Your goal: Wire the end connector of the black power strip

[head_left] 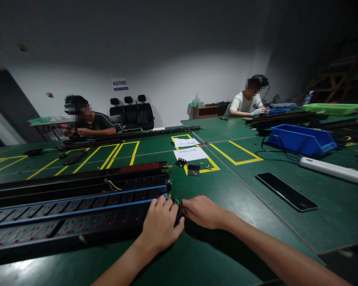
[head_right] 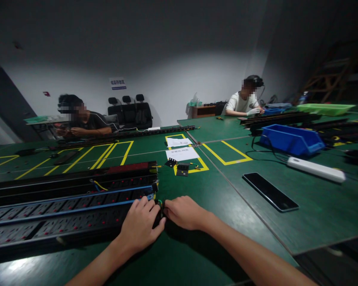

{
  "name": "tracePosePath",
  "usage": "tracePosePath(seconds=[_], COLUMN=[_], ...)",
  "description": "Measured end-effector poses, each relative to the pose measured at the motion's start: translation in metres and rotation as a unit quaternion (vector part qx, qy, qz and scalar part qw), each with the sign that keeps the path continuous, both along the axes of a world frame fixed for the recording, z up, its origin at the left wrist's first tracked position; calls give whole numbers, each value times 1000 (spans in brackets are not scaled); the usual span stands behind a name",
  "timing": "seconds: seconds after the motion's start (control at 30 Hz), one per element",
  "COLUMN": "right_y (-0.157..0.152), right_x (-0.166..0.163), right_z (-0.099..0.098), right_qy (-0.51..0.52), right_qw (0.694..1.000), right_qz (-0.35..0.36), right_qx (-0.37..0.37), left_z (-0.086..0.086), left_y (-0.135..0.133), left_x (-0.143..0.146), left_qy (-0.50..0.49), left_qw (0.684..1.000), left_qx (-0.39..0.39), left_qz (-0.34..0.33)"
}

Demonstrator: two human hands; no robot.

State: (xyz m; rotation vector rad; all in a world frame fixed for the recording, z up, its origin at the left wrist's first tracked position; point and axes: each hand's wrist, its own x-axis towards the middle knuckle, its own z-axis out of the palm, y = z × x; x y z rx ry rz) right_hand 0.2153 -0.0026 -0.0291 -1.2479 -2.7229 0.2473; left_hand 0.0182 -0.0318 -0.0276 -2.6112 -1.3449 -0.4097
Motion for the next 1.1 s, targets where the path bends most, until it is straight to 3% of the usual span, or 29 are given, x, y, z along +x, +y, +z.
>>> tracePosePath(seconds=[1.1], right_y=[0], right_x=[0], right_z=[1], right_qy=[1], right_qw=[1000], right_qz=[-4], right_qx=[-5], left_z=[0], left_y=[-1], left_x=[0], left_qy=[-5], left_qw=[1000], left_qx=[6], left_qz=[2])
